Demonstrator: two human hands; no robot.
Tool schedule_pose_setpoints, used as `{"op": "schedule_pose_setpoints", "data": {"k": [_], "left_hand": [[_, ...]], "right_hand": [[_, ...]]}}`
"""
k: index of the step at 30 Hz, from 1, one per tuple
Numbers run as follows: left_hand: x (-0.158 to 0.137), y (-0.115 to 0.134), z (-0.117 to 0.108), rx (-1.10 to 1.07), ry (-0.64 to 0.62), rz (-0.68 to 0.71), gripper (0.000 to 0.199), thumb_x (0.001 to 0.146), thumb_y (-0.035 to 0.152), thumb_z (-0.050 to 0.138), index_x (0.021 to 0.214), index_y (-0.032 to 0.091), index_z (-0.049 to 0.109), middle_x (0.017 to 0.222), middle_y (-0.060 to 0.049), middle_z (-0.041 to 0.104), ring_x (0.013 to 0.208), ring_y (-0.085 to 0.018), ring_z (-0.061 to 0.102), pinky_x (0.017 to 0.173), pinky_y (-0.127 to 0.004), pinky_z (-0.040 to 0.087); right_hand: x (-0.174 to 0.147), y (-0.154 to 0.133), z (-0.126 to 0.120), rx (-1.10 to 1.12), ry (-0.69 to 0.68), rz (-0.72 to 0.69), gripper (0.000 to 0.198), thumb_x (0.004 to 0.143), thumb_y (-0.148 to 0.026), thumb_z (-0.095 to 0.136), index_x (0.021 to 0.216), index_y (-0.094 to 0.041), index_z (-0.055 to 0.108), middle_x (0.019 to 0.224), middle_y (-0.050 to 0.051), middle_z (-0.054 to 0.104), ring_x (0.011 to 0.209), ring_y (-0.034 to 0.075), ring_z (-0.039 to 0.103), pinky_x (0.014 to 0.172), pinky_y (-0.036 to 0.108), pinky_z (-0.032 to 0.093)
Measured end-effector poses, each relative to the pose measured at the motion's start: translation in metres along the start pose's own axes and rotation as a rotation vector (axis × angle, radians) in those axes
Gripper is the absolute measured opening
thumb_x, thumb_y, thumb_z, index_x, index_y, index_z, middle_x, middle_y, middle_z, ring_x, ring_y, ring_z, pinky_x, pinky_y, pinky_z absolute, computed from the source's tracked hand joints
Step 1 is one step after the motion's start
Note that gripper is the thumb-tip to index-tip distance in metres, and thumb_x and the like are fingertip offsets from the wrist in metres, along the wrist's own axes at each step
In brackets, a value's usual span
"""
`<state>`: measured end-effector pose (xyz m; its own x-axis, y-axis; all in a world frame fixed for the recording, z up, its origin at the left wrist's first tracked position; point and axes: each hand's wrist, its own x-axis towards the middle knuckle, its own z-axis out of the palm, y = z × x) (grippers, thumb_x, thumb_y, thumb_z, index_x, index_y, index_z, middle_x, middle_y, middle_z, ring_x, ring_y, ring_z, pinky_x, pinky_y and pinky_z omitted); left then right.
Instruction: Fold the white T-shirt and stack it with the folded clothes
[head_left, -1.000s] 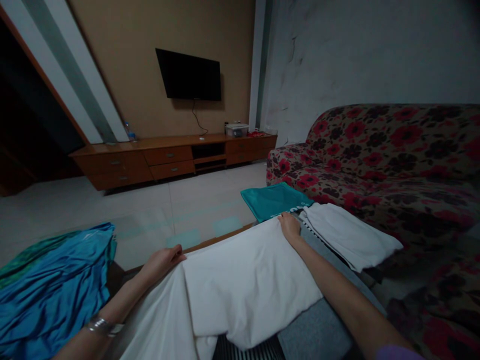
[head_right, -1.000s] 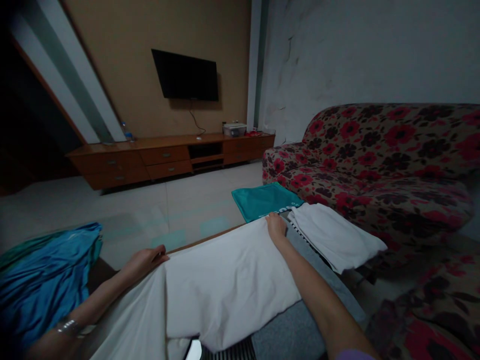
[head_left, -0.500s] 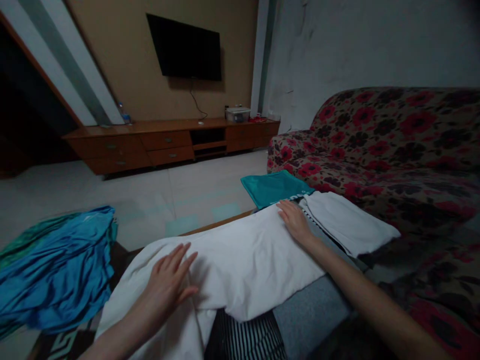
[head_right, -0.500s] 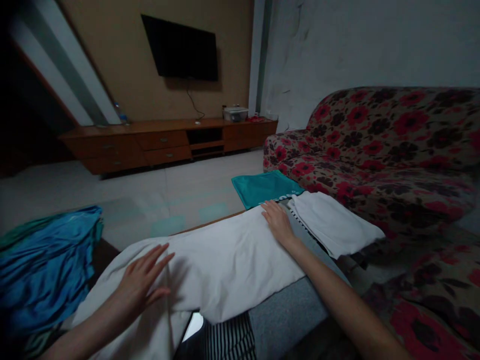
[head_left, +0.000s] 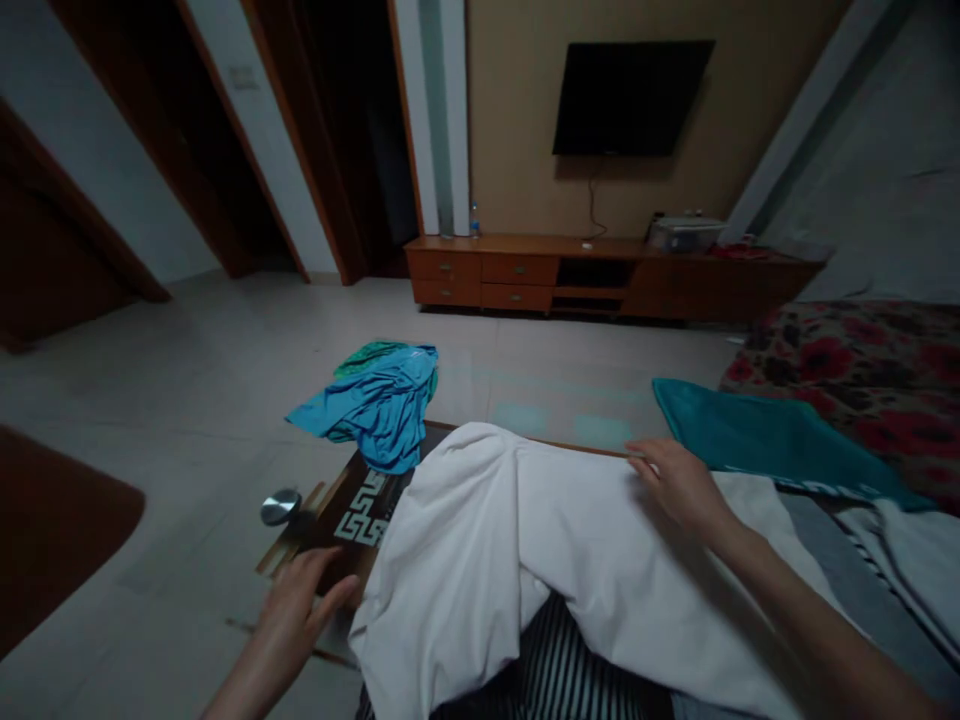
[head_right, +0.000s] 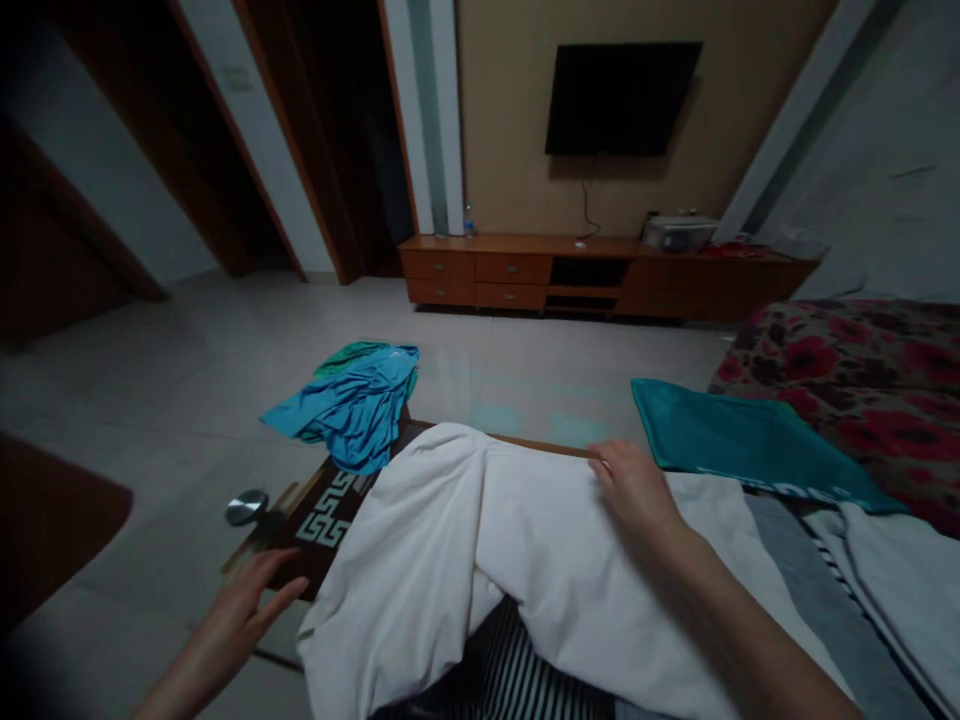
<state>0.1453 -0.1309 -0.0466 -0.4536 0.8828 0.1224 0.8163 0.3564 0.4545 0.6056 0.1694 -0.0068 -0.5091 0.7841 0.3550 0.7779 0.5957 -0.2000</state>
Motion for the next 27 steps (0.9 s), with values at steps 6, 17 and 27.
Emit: {"op": "schedule_pose_setpoints", "data": {"k": [6, 17, 27], "left_hand": [[-0.044, 0.035, 0.011, -0.137, -0.025, -0.098, 0.044, 0.080, 0.053, 0.052, 0.106, 0.021, 0.066, 0.109, -0.010, 0.064, 0.107, -0.029, 0.056, 0.094, -0.046, 0.044], [-0.063, 0.039, 0.037, -0.057, -0.011, -0.024, 0.061, 0.074, 0.031, 0.067, 0.131, 0.019, 0.050, 0.117, -0.011, 0.061, 0.109, -0.029, 0.052, 0.091, -0.044, 0.040], [-0.054, 0.056, 0.024, -0.096, -0.094, 0.003, 0.018, 0.076, 0.030, 0.063, 0.092, 0.022, 0.063, 0.099, -0.005, 0.060, 0.098, -0.025, 0.053, 0.085, -0.040, 0.039]], "right_hand": [[0.093, -0.193, 0.060, 0.374, -0.343, -0.441, 0.019, 0.089, -0.029, 0.056, 0.099, -0.017, 0.069, 0.100, 0.010, 0.070, 0.095, 0.020, 0.062, 0.085, 0.031, 0.044], [0.066, -0.223, 0.078, 0.454, -0.462, -0.855, 0.014, 0.079, -0.010, 0.061, 0.084, -0.020, 0.069, 0.084, 0.003, 0.064, 0.085, 0.017, 0.054, 0.075, 0.029, 0.035], [0.088, -0.205, 0.039, 0.500, -0.629, -0.705, 0.022, 0.088, -0.012, 0.052, 0.103, -0.018, 0.068, 0.098, 0.007, 0.067, 0.090, 0.016, 0.058, 0.080, 0.027, 0.042]]}}
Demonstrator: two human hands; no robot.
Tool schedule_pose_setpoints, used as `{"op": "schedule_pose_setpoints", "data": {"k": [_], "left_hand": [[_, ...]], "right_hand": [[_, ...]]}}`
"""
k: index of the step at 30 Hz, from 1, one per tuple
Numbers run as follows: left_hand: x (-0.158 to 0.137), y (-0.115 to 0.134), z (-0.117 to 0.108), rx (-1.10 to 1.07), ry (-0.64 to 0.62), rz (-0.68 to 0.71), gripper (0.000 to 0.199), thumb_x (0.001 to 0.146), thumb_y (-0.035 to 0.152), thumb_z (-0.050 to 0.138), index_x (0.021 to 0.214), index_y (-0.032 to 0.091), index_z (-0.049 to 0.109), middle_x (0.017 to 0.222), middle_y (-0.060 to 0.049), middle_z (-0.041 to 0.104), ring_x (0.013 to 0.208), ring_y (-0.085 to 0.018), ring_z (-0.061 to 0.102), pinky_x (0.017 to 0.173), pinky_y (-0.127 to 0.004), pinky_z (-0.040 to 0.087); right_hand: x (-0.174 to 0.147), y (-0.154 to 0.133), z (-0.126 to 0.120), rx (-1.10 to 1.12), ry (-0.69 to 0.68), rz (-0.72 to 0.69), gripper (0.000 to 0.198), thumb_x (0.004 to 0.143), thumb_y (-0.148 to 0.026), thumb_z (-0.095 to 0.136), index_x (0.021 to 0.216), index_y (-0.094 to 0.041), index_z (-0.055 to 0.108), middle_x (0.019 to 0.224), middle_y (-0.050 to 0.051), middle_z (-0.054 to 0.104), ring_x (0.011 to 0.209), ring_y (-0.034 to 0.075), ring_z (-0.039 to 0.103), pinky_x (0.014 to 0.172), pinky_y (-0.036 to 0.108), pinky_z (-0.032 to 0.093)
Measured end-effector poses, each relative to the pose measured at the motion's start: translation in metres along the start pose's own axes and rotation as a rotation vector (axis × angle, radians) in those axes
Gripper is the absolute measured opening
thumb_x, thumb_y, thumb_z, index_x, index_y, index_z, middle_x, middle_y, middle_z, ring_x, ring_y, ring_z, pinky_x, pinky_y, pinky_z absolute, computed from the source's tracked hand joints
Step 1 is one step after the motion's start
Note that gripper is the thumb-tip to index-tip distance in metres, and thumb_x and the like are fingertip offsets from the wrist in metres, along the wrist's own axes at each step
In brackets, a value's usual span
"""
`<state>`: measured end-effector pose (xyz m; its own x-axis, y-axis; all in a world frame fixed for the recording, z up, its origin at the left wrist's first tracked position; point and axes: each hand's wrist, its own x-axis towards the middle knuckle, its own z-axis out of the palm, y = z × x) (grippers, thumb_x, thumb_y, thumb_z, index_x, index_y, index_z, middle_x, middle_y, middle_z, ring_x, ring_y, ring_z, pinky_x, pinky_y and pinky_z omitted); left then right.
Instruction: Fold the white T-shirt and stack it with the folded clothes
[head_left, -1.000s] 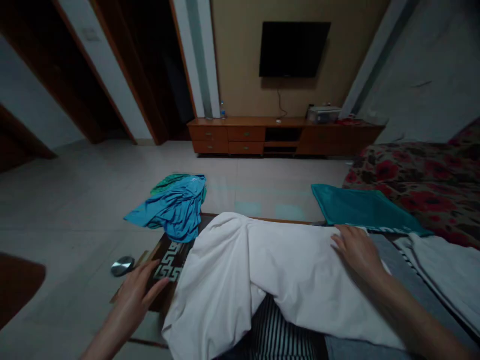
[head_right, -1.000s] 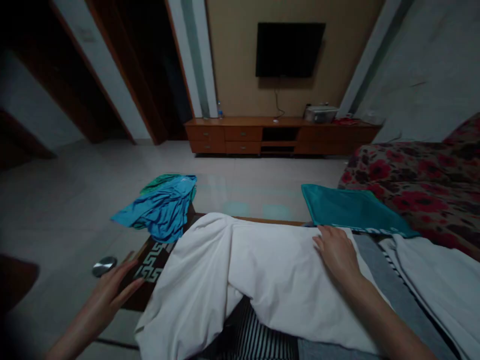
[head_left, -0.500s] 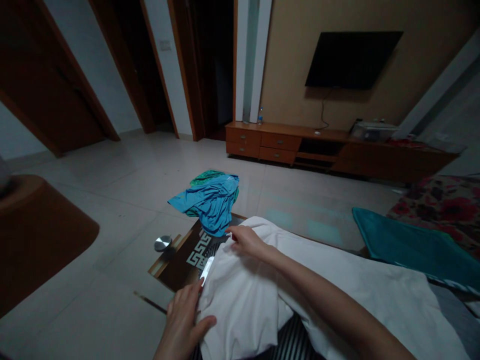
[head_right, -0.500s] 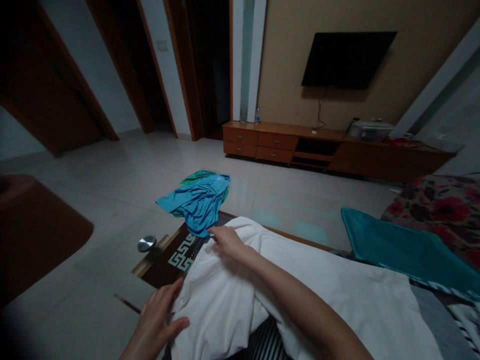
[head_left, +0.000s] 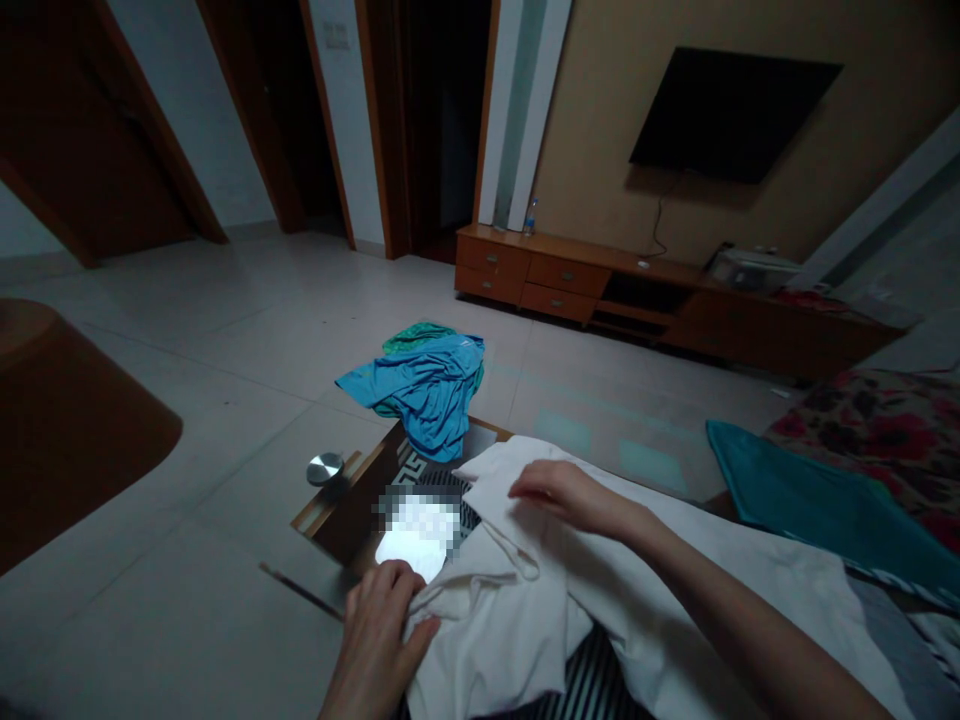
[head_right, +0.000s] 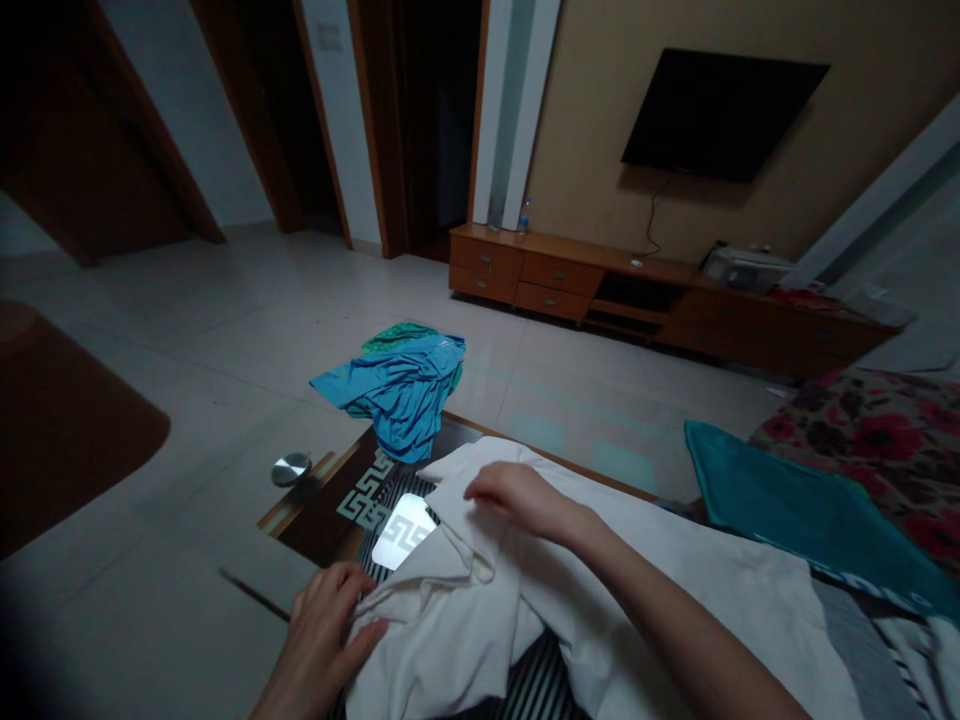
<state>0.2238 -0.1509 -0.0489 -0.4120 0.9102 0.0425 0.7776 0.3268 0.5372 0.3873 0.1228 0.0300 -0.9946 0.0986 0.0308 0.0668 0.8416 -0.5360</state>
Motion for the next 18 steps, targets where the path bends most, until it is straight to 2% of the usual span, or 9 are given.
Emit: {"op": "schedule_pose_setpoints", "data": {"k": [2, 5, 7, 9, 13, 15, 18], "left_hand": [[-0.001, 0.001, 0.000, -0.004, 0.006, -0.017, 0.016, 0.075, 0.028, 0.063, 0.090, 0.021, 0.063, 0.098, -0.005, 0.060, 0.098, -0.025, 0.052, 0.085, -0.040, 0.039], [-0.002, 0.002, 0.001, -0.018, -0.002, -0.032, 0.017, 0.075, 0.030, 0.063, 0.090, 0.021, 0.063, 0.097, -0.005, 0.060, 0.097, -0.026, 0.053, 0.084, -0.040, 0.039], [-0.001, 0.002, 0.001, -0.027, -0.009, -0.039, 0.018, 0.075, 0.031, 0.063, 0.090, 0.021, 0.063, 0.097, -0.005, 0.061, 0.097, -0.026, 0.053, 0.084, -0.040, 0.039], [-0.001, 0.003, 0.000, -0.030, -0.010, -0.046, 0.017, 0.075, 0.032, 0.063, 0.089, 0.022, 0.063, 0.097, -0.006, 0.061, 0.097, -0.026, 0.054, 0.083, -0.040, 0.039], [0.000, 0.003, -0.002, -0.041, -0.032, -0.051, 0.017, 0.075, 0.031, 0.063, 0.089, 0.022, 0.063, 0.097, -0.006, 0.061, 0.097, -0.027, 0.054, 0.084, -0.040, 0.039], [-0.001, 0.002, -0.002, -0.049, -0.037, -0.045, 0.016, 0.076, 0.031, 0.062, 0.089, 0.022, 0.063, 0.096, -0.006, 0.061, 0.097, -0.026, 0.054, 0.085, -0.041, 0.039], [-0.001, 0.001, -0.001, -0.051, -0.013, -0.031, 0.016, 0.076, 0.032, 0.062, 0.089, 0.022, 0.062, 0.096, -0.006, 0.061, 0.096, -0.027, 0.053, 0.085, -0.040, 0.039]], "right_hand": [[0.032, 0.008, -0.006, -0.053, 0.046, -0.009, 0.022, 0.083, -0.005, 0.054, 0.094, -0.016, 0.069, 0.096, 0.007, 0.067, 0.090, 0.016, 0.058, 0.080, 0.027, 0.042], [0.073, 0.009, 0.003, -0.119, -0.072, -0.152, 0.021, 0.076, -0.003, 0.060, 0.087, -0.017, 0.070, 0.093, 0.006, 0.064, 0.092, 0.017, 0.055, 0.079, 0.027, 0.040], [0.088, 0.002, 0.017, -0.200, -0.152, -0.213, 0.024, 0.074, -0.008, 0.064, 0.094, -0.020, 0.071, 0.094, 0.005, 0.063, 0.093, 0.019, 0.053, 0.077, 0.028, 0.039], [0.094, -0.005, 0.029, -0.319, -0.196, -0.191, 0.028, 0.074, -0.013, 0.066, 0.099, -0.024, 0.070, 0.093, 0.006, 0.063, 0.092, 0.021, 0.051, 0.075, 0.030, 0.038], [0.090, -0.004, 0.032, -0.437, -0.207, -0.151, 0.006, 0.073, -0.017, 0.066, 0.077, -0.020, 0.069, 0.088, 0.007, 0.062, 0.092, 0.023, 0.050, 0.075, 0.031, 0.036], [0.084, 0.003, 0.021, -0.382, -0.153, -0.162, 0.003, 0.075, -0.019, 0.065, 0.077, -0.019, 0.066, 0.088, 0.007, 0.062, 0.090, 0.021, 0.051, 0.076, 0.031, 0.037], [0.080, 0.015, 0.004, -0.232, 0.024, -0.108, 0.009, 0.081, -0.018, 0.057, 0.087, -0.016, 0.063, 0.085, 0.006, 0.062, 0.082, 0.018, 0.052, 0.075, 0.028, 0.038]]}}
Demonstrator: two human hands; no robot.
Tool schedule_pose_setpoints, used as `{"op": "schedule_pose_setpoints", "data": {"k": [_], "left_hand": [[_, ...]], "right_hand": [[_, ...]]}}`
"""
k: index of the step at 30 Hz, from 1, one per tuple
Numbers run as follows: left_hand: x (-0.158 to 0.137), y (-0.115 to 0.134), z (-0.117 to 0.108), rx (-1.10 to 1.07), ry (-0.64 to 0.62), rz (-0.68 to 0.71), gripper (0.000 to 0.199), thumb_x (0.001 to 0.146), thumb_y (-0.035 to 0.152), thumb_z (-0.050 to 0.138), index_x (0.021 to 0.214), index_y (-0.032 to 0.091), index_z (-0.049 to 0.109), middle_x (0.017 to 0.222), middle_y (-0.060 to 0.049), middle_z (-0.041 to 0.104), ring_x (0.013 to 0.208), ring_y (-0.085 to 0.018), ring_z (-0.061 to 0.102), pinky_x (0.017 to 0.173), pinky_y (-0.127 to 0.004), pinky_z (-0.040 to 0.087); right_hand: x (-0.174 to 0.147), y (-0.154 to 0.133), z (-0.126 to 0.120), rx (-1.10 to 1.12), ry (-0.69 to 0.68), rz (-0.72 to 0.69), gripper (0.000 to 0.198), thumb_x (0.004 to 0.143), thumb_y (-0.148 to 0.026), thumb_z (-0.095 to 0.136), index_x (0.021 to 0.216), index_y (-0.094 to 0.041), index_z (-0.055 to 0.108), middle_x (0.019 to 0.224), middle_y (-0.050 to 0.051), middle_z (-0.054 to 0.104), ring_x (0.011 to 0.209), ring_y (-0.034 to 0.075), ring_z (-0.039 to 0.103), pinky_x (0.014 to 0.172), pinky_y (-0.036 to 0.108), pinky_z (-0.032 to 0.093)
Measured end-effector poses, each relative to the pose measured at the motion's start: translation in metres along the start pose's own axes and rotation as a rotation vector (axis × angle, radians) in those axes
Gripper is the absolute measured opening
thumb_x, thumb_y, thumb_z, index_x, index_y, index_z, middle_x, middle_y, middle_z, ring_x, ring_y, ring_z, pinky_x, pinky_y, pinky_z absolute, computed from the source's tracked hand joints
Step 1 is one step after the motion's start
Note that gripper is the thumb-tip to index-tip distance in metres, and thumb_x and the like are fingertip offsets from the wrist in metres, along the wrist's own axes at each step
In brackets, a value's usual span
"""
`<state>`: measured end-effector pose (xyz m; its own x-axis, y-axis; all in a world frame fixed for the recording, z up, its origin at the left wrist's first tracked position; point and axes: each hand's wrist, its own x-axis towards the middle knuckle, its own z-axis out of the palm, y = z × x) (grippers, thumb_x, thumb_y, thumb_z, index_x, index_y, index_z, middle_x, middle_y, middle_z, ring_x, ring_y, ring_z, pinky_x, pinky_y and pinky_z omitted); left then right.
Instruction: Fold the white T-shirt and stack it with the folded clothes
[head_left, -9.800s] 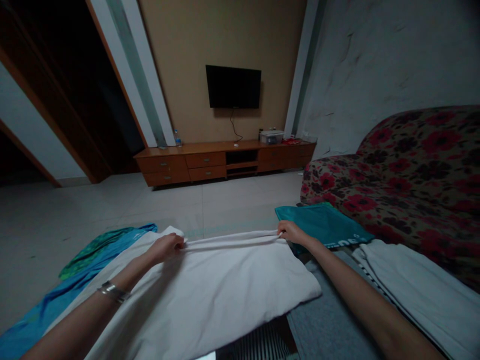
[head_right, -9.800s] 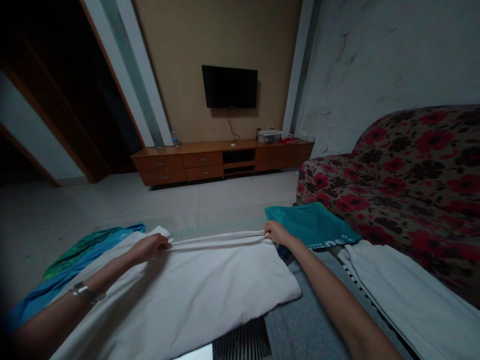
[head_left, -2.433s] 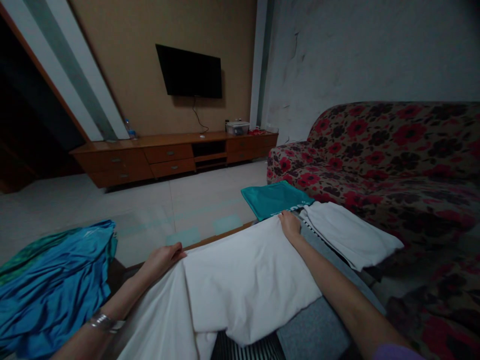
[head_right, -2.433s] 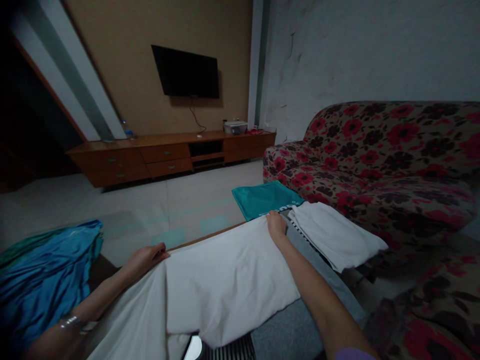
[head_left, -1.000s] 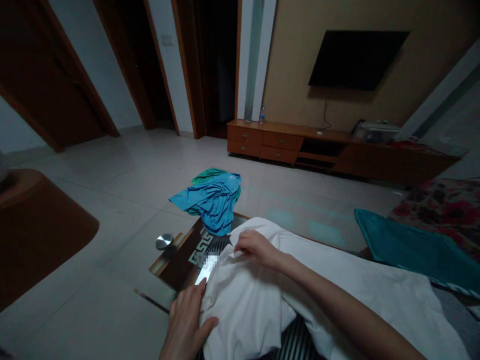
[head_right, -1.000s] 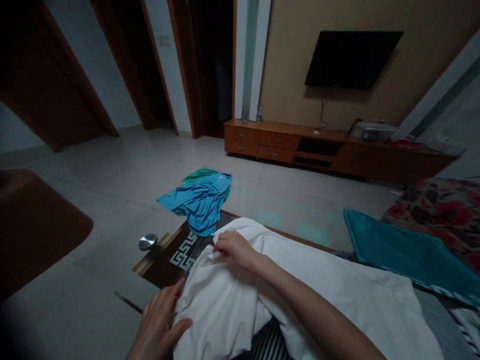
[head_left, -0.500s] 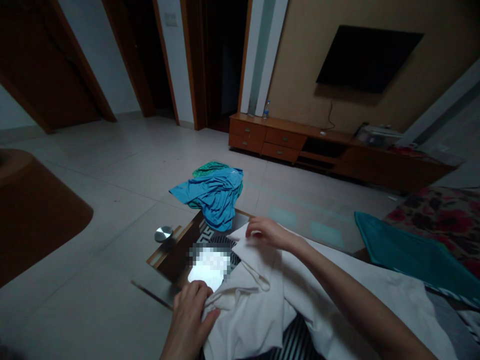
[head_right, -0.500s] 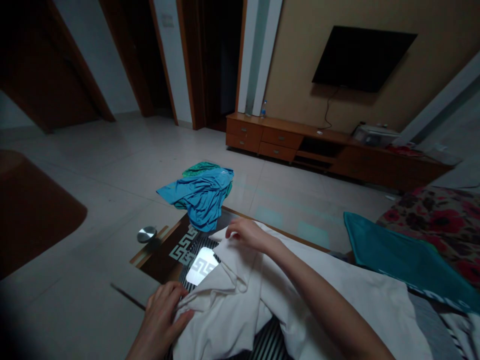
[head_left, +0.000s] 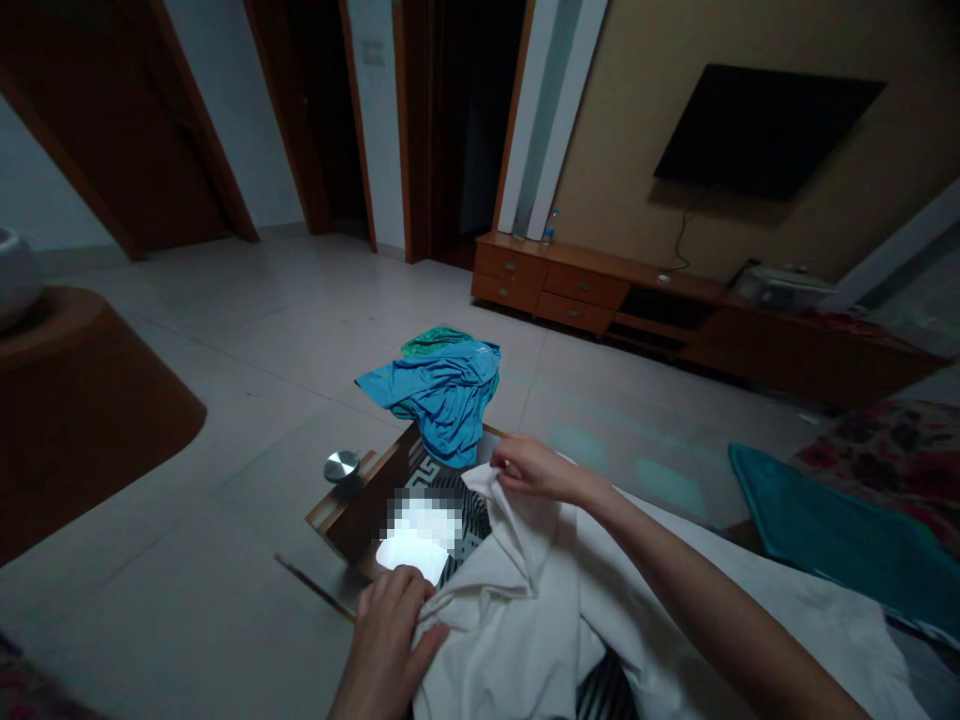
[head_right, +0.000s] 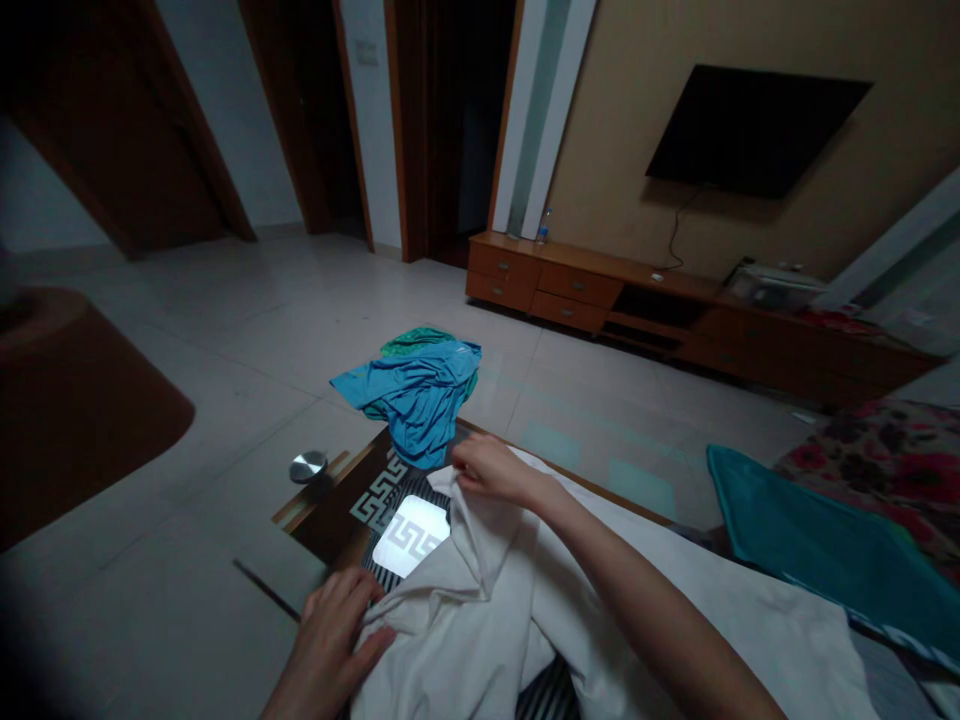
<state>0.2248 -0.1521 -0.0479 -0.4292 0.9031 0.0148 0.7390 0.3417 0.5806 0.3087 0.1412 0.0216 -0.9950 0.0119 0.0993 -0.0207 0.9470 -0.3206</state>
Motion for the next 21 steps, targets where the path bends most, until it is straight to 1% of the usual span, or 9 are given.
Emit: {"op": "schedule_pose_setpoints", "data": {"k": [2, 4, 8, 12, 14, 16, 18, 19, 21], "left_hand": [[0.000, 0.000, 0.000, -0.001, 0.013, 0.008, 0.017, 0.076, 0.032, 0.063, 0.089, 0.021, 0.062, 0.096, -0.006, 0.061, 0.096, -0.027, 0.053, 0.084, -0.040, 0.040], [-0.001, 0.001, 0.000, 0.001, 0.014, 0.008, 0.016, 0.076, 0.031, 0.063, 0.089, 0.021, 0.062, 0.096, -0.006, 0.061, 0.096, -0.026, 0.053, 0.084, -0.040, 0.039], [-0.003, 0.003, -0.001, 0.011, 0.012, 0.003, 0.015, 0.077, 0.030, 0.062, 0.089, 0.021, 0.062, 0.096, -0.006, 0.061, 0.095, -0.026, 0.053, 0.084, -0.039, 0.040], [-0.004, 0.005, -0.001, 0.005, 0.019, 0.003, 0.014, 0.078, 0.030, 0.061, 0.089, 0.021, 0.062, 0.095, -0.007, 0.061, 0.095, -0.026, 0.053, 0.084, -0.039, 0.040], [-0.003, 0.006, -0.001, -0.005, 0.028, -0.003, 0.015, 0.077, 0.029, 0.061, 0.089, 0.021, 0.062, 0.094, -0.007, 0.062, 0.094, -0.026, 0.054, 0.084, -0.040, 0.039], [-0.002, 0.007, 0.000, -0.027, 0.041, -0.002, 0.014, 0.076, 0.030, 0.061, 0.086, 0.020, 0.062, 0.093, -0.007, 0.062, 0.093, -0.026, 0.054, 0.083, -0.040, 0.039], [-0.001, 0.008, -0.001, -0.071, 0.053, -0.007, 0.012, 0.075, 0.030, 0.061, 0.082, 0.020, 0.061, 0.089, -0.006, 0.063, 0.089, -0.026, 0.055, 0.081, -0.038, 0.040], [0.000, 0.009, -0.002, -0.107, 0.056, -0.017, 0.011, 0.074, 0.030, 0.060, 0.079, 0.020, 0.060, 0.086, -0.006, 0.063, 0.088, -0.025, 0.055, 0.080, -0.038, 0.040], [0.001, 0.011, -0.007, -0.221, 0.052, -0.069, 0.009, 0.073, 0.029, 0.058, 0.074, 0.020, 0.058, 0.081, -0.004, 0.063, 0.084, -0.024, 0.056, 0.078, -0.036, 0.041]], "right_hand": [[0.004, 0.008, -0.003, 0.075, 0.111, 0.066, 0.010, 0.084, -0.017, 0.053, 0.091, -0.015, 0.060, 0.086, 0.006, 0.062, 0.081, 0.017, 0.053, 0.076, 0.027, 0.039], [0.015, 0.012, 0.003, 0.107, 0.145, 0.102, 0.008, 0.085, -0.018, 0.053, 0.090, -0.015, 0.059, 0.089, 0.007, 0.063, 0.085, 0.017, 0.054, 0.077, 0.027, 0.040], [0.040, 0.016, 0.029, 0.049, 0.001, 0.183, 0.007, 0.083, -0.020, 0.058, 0.087, -0.014, 0.060, 0.089, 0.007, 0.065, 0.084, 0.017, 0.056, 0.075, 0.026, 0.039], [0.049, 0.013, 0.048, -0.038, -0.109, 0.283, 0.035, 0.067, -0.027, 0.078, 0.096, -0.016, 0.061, 0.099, 0.008, 0.066, 0.090, 0.020, 0.058, 0.074, 0.027, 0.040], [0.047, 0.012, 0.051, -0.038, -0.139, 0.347, 0.040, 0.063, -0.029, 0.080, 0.097, -0.018, 0.062, 0.096, 0.007, 0.066, 0.085, 0.020, 0.059, 0.070, 0.027, 0.039], [0.042, 0.014, 0.051, 0.041, -0.179, 0.352, 0.031, 0.064, -0.029, 0.079, 0.089, -0.018, 0.064, 0.085, 0.002, 0.065, 0.077, 0.018, 0.058, 0.066, 0.025, 0.038], [0.035, 0.020, 0.043, 0.210, -0.170, 0.296, 0.019, 0.066, -0.027, 0.074, 0.078, -0.017, 0.062, 0.075, -0.002, 0.060, 0.071, 0.014, 0.054, 0.062, 0.022, 0.036], [0.031, 0.025, 0.037, 0.314, -0.127, 0.278, 0.016, 0.068, -0.028, 0.071, 0.074, -0.017, 0.061, 0.071, -0.003, 0.057, 0.068, 0.012, 0.052, 0.061, 0.021, 0.035], [0.021, 0.037, 0.017, 0.498, 0.049, 0.299, 0.019, 0.073, -0.033, 0.064, 0.071, -0.016, 0.056, 0.068, -0.005, 0.051, 0.065, 0.011, 0.048, 0.059, 0.020, 0.035]]}}
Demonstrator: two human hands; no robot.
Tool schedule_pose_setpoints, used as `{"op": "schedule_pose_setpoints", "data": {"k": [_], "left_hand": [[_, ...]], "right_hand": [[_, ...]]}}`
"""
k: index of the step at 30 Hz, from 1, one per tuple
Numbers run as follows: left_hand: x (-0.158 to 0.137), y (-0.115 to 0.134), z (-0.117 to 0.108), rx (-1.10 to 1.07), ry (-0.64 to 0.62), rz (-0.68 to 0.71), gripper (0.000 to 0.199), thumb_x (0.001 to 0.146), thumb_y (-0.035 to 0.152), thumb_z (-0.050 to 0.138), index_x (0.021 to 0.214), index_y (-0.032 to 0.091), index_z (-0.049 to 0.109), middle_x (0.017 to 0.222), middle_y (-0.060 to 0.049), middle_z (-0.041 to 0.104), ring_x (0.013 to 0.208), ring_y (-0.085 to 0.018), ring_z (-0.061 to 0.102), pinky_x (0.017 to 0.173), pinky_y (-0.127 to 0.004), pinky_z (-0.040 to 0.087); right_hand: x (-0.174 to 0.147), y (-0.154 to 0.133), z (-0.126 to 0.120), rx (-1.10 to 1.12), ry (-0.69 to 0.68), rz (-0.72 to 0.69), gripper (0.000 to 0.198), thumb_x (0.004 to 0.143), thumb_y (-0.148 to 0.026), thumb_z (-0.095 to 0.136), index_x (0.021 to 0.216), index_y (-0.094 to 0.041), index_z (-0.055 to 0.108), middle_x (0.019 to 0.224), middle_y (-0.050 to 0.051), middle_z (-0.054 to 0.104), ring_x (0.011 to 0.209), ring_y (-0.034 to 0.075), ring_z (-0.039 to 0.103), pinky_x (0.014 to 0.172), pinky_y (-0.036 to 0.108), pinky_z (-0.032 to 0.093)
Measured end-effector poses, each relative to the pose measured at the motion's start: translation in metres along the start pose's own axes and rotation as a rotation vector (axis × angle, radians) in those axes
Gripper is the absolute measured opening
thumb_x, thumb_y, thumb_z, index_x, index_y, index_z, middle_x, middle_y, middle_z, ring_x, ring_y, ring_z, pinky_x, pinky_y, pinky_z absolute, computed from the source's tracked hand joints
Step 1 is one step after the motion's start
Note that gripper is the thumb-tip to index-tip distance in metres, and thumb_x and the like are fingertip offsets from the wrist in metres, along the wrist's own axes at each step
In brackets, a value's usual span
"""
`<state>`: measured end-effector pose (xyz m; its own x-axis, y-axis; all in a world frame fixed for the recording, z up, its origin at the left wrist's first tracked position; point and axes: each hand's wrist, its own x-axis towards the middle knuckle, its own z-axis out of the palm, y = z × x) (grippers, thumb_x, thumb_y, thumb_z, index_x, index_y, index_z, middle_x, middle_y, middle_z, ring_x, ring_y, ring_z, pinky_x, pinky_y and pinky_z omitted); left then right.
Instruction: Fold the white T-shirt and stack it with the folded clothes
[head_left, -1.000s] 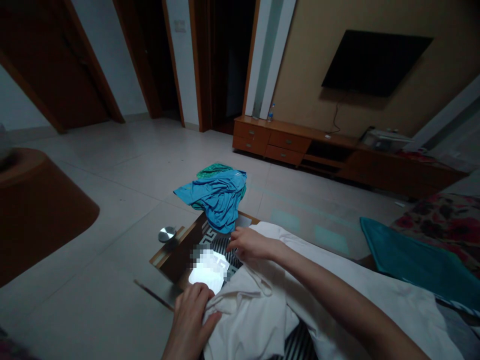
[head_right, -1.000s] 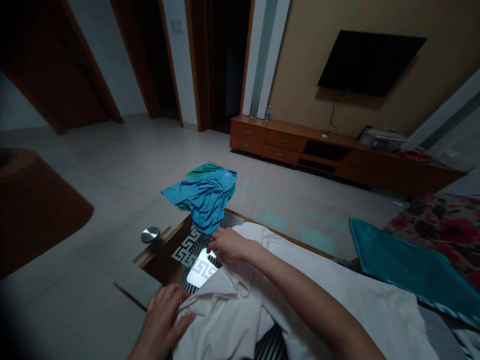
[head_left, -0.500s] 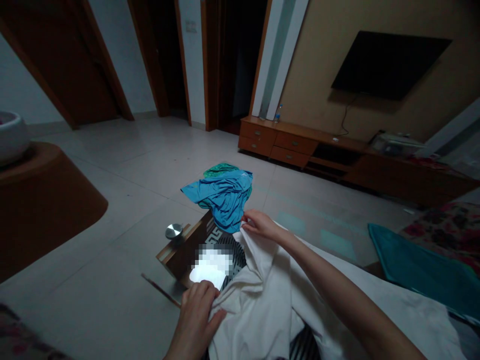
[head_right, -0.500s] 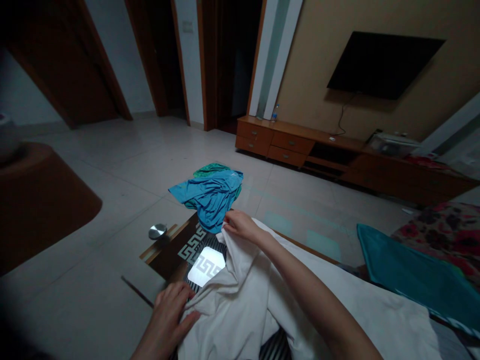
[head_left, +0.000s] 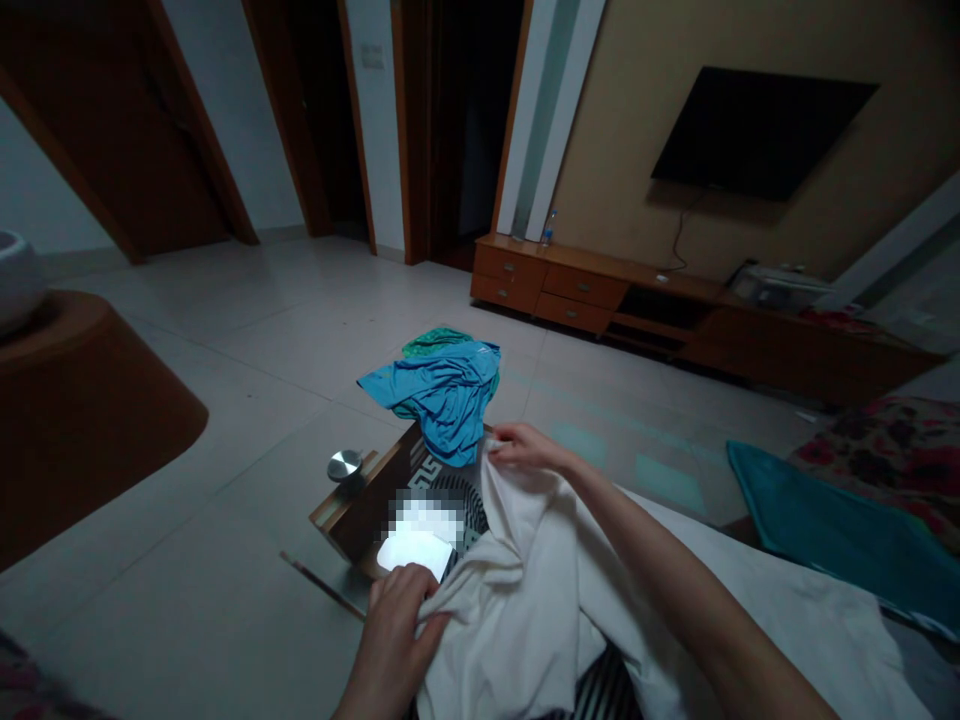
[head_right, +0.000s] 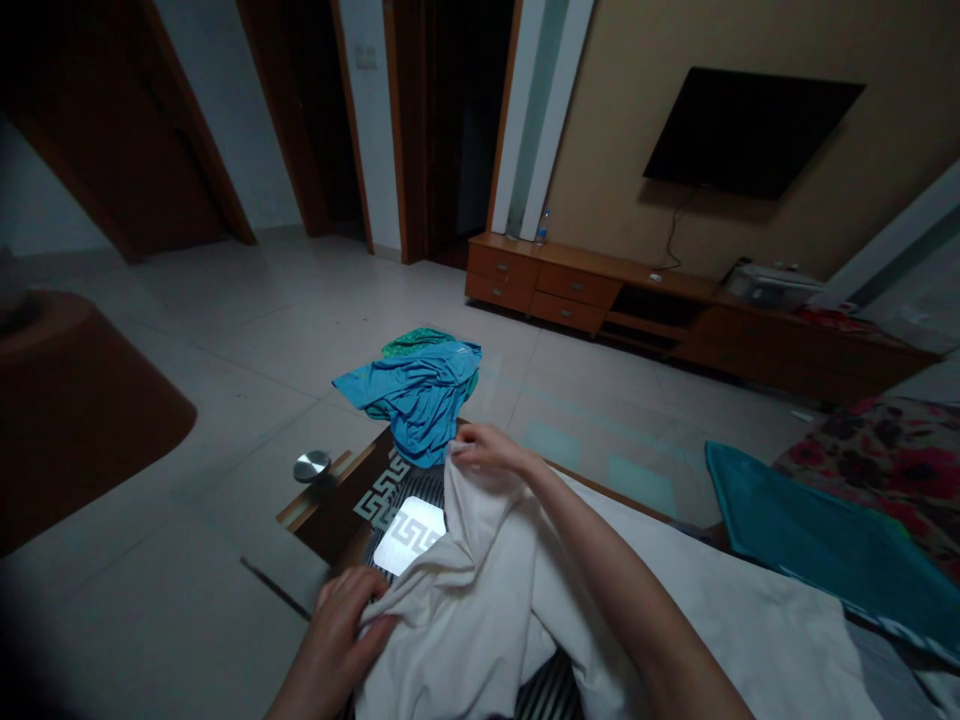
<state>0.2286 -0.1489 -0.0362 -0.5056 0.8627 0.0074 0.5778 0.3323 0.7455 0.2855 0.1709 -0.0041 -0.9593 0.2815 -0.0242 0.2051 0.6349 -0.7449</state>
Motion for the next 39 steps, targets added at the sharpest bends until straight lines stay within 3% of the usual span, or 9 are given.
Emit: {"op": "schedule_pose_setpoints", "data": {"k": [5, 8, 12, 17, 23, 27, 30, 32, 39], "left_hand": [[0.013, 0.012, -0.021, -0.456, -0.040, -0.224, 0.020, 0.074, 0.036, 0.057, 0.083, 0.018, 0.057, 0.078, -0.001, 0.060, 0.075, -0.020, 0.057, 0.066, -0.028, 0.046], [0.024, 0.021, -0.034, -0.644, -0.042, -0.282, 0.033, 0.075, 0.046, 0.060, 0.092, 0.018, 0.056, 0.081, 0.000, 0.061, 0.075, -0.019, 0.058, 0.064, -0.026, 0.047], [0.034, 0.026, -0.047, -0.702, -0.009, -0.259, 0.040, 0.077, 0.050, 0.060, 0.099, 0.018, 0.052, 0.087, -0.001, 0.060, 0.077, -0.018, 0.058, 0.066, -0.026, 0.047], [0.047, 0.019, -0.062, -0.743, 0.094, -0.300, 0.058, 0.077, 0.050, 0.063, 0.122, 0.019, 0.044, 0.097, -0.004, 0.060, 0.085, -0.019, 0.060, 0.071, -0.028, 0.049], [0.070, -0.025, -0.058, -0.536, 0.142, -0.337, 0.075, 0.072, 0.057, 0.061, 0.128, 0.012, 0.042, 0.086, -0.001, 0.054, 0.063, -0.013, 0.054, 0.054, -0.025, 0.044], [0.066, -0.048, -0.050, -0.346, 0.145, -0.227, 0.064, 0.074, 0.050, 0.059, 0.124, 0.011, 0.049, 0.096, -0.006, 0.057, 0.076, -0.017, 0.059, 0.067, -0.032, 0.051], [0.064, -0.044, -0.047, -0.129, 0.188, -0.117, 0.051, 0.076, 0.041, 0.059, 0.119, 0.014, 0.055, 0.103, -0.010, 0.059, 0.090, -0.023, 0.060, 0.083, -0.041, 0.050], [0.067, -0.038, -0.046, -0.003, 0.231, -0.035, 0.045, 0.076, 0.035, 0.059, 0.117, 0.016, 0.058, 0.115, -0.012, 0.057, 0.106, -0.026, 0.056, 0.094, -0.046, 0.045], [0.096, -0.031, -0.038, 0.200, 0.065, 0.099, 0.053, 0.075, 0.015, 0.055, 0.128, 0.019, 0.050, 0.133, -0.012, 0.054, 0.126, -0.028, 0.045, 0.105, -0.049, 0.033]], "right_hand": [[-0.009, 0.009, -0.074, 0.364, 0.543, 0.041, 0.033, 0.070, -0.046, 0.067, 0.077, -0.017, 0.054, 0.072, -0.004, 0.051, 0.066, 0.010, 0.046, 0.062, 0.021, 0.036], [-0.006, 0.016, -0.099, 0.513, 0.609, 0.053, 0.037, 0.062, -0.045, 0.072, 0.080, -0.017, 0.055, 0.073, -0.003, 0.055, 0.066, 0.011, 0.049, 0.063, 0.022, 0.039], [0.003, 0.029, -0.105, 0.534, 0.618, 0.069, 0.041, 0.056, -0.046, 0.075, 0.079, -0.017, 0.057, 0.069, -0.003, 0.057, 0.063, 0.010, 0.049, 0.060, 0.022, 0.040], [0.018, 0.052, -0.089, 0.320, 0.631, 0.133, 0.036, 0.070, -0.048, 0.061, 0.085, -0.016, 0.060, 0.068, 0.000, 0.059, 0.064, 0.013, 0.052, 0.059, 0.023, 0.041], [0.041, 0.063, -0.052, -0.098, 0.572, 0.273, 0.015, 0.072, -0.023, 0.060, 0.082, -0.014, 0.067, 0.081, 0.007, 0.066, 0.082, 0.019, 0.058, 0.075, 0.029, 0.044], [0.058, 0.036, -0.020, -0.271, 0.360, 0.043, 0.026, 0.077, -0.011, 0.055, 0.097, -0.017, 0.070, 0.104, 0.009, 0.067, 0.099, 0.019, 0.056, 0.087, 0.029, 0.040], [0.066, 0.010, 0.005, -0.380, 0.018, -0.220, 0.023, 0.078, -0.014, 0.059, 0.097, -0.019, 0.072, 0.100, 0.005, 0.070, 0.094, 0.018, 0.059, 0.083, 0.026, 0.040], [0.066, -0.002, 0.021, -0.478, -0.084, -0.285, 0.020, 0.077, -0.016, 0.064, 0.094, -0.020, 0.072, 0.097, 0.005, 0.070, 0.094, 0.019, 0.058, 0.082, 0.027, 0.039], [0.044, -0.012, 0.042, -0.615, 0.060, -0.283, 0.013, 0.077, -0.014, 0.059, 0.084, -0.020, 0.068, 0.088, 0.006, 0.065, 0.093, 0.021, 0.052, 0.081, 0.031, 0.032]]}}
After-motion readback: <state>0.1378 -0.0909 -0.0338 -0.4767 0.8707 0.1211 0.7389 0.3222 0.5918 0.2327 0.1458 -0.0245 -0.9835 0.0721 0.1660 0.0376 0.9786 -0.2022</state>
